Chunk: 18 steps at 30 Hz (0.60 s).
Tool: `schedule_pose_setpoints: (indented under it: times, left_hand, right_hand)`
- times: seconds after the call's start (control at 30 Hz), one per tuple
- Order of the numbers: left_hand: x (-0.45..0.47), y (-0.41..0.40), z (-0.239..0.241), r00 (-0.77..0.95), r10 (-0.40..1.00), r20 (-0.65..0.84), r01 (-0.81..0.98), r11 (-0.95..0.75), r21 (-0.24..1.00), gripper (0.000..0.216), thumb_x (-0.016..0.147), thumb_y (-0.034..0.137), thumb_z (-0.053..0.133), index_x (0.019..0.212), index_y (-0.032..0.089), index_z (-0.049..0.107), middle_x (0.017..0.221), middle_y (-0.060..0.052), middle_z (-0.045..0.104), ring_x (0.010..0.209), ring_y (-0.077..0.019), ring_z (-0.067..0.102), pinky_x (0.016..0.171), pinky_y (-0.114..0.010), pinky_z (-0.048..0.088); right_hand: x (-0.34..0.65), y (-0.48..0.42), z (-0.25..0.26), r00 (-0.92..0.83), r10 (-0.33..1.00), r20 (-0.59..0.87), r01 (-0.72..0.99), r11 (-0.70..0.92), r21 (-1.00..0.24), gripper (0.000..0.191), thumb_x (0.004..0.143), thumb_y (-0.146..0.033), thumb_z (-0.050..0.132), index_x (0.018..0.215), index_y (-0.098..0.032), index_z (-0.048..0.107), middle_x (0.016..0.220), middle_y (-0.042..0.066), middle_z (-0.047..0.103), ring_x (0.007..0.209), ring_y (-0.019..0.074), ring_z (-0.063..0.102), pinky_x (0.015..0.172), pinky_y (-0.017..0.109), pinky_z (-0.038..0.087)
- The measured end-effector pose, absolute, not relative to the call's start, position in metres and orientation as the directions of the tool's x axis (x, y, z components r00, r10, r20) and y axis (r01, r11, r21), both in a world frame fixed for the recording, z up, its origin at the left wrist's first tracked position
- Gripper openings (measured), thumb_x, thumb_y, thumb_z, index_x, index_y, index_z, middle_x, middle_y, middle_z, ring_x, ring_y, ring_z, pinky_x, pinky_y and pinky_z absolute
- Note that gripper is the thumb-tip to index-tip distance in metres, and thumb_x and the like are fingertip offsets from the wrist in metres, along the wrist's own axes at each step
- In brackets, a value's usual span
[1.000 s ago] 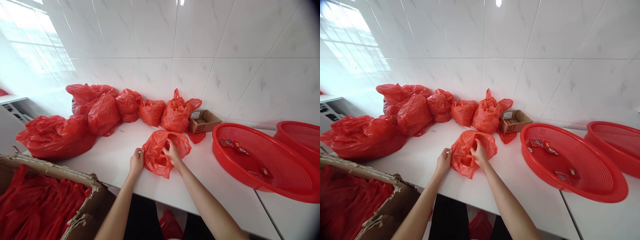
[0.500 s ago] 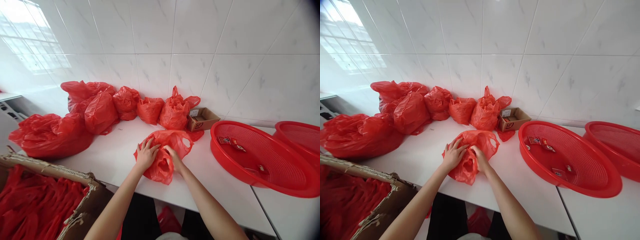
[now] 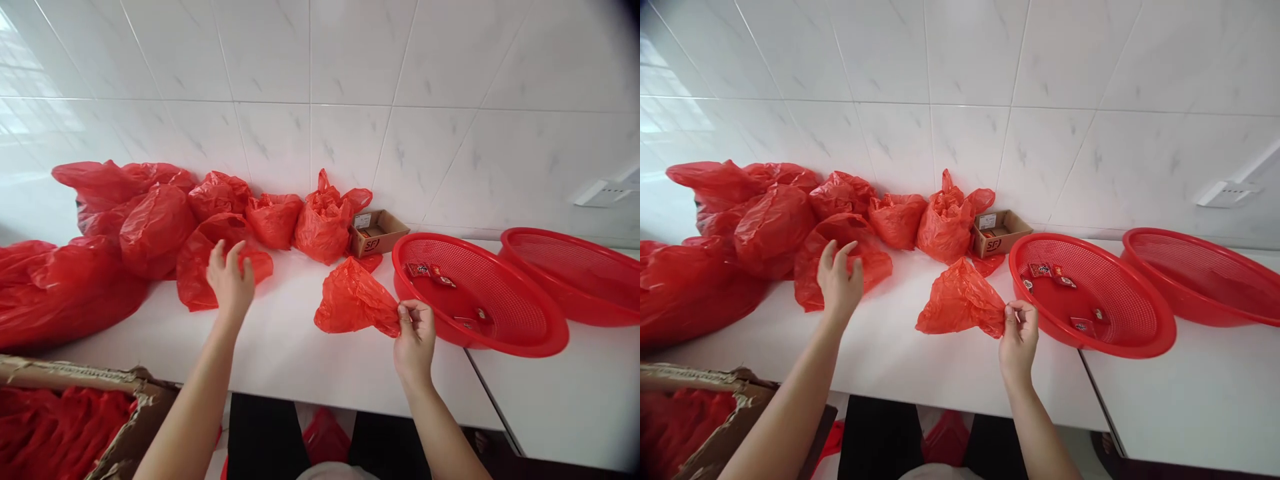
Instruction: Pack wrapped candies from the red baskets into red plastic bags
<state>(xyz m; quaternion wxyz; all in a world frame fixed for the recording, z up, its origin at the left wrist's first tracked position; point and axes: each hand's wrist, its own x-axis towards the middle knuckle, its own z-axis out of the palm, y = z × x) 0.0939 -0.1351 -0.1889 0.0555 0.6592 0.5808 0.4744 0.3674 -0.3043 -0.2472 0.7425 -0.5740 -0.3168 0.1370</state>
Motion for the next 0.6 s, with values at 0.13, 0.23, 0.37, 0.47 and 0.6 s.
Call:
schedule_pose_setpoints:
  times: [0.13, 0.23, 0.37, 0.47, 0.6]
  left_hand:
    - [0.14, -0.217, -0.204, 0.322, 0.892, 0.318, 0.28, -0.41, 0.868, 0.043, 0.091, 0.045, 0.053, 0.129, 0.025, 0.057, 0.133, -0.011, 0.059, 0.118, -0.0257, 0.057, 0.099, -0.042, 0.047]
    - [0.16, -0.258, -0.234, 0.489, 0.872, -0.035, -0.007, 0.045, 0.999, 0.056, 0.085, 0.044, 0.064, 0.135, 0.023, 0.05, 0.123, -0.012, 0.065, 0.111, -0.0246, 0.062, 0.092, -0.038, 0.051]
    - [0.152, -0.264, -0.254, 0.484, 0.841, -0.242, -0.146, 0.35, 0.925, 0.051, 0.07, 0.037, 0.081, 0.113, 0.017, 0.062, 0.091, -0.007, 0.072, 0.077, -0.0193, 0.068, 0.07, -0.029, 0.053]
    - [0.136, -0.253, -0.255, 0.447, 0.851, -0.276, -0.202, 0.397, 0.895, 0.036, 0.072, 0.041, 0.079, 0.092, 0.015, 0.065, 0.078, -0.004, 0.07, 0.066, -0.0139, 0.064, 0.061, -0.023, 0.05]
    - [0.121, -0.241, -0.258, 0.379, 0.868, -0.32, -0.283, 0.438, 0.853, 0.031, 0.072, 0.039, 0.079, 0.087, 0.015, 0.065, 0.074, -0.002, 0.067, 0.063, -0.0118, 0.063, 0.06, -0.022, 0.05]
  right_hand:
    - [0.354, -0.309, -0.252, 0.731, 0.607, 0.312, 0.186, 0.263, -0.947, 0.027, 0.09, -0.047, 0.058, 0.097, -0.022, 0.054, 0.092, 0.004, 0.056, 0.082, 0.0181, 0.055, 0.074, 0.031, 0.046]
    - [0.344, -0.316, -0.248, 0.662, 0.653, 0.367, 0.266, 0.253, -0.93, 0.023, 0.092, -0.045, 0.055, 0.095, -0.022, 0.054, 0.093, 0.004, 0.056, 0.084, 0.0187, 0.056, 0.075, 0.031, 0.046]
    - [0.352, -0.32, -0.25, 0.647, 0.653, 0.394, 0.31, 0.248, -0.918, 0.022, 0.091, -0.044, 0.056, 0.094, -0.022, 0.052, 0.089, 0.003, 0.056, 0.08, 0.0176, 0.055, 0.073, 0.031, 0.045]
    - [0.366, -0.319, -0.256, 0.693, 0.652, 0.307, 0.221, 0.214, -0.952, 0.026, 0.087, -0.045, 0.06, 0.096, -0.022, 0.052, 0.087, 0.002, 0.056, 0.076, 0.0167, 0.054, 0.071, 0.03, 0.044]
    - [0.374, -0.316, -0.259, 0.64, 0.738, 0.217, 0.135, 0.17, -0.976, 0.027, 0.085, -0.045, 0.062, 0.097, -0.023, 0.055, 0.085, 0.001, 0.057, 0.078, 0.0167, 0.055, 0.074, 0.031, 0.045]
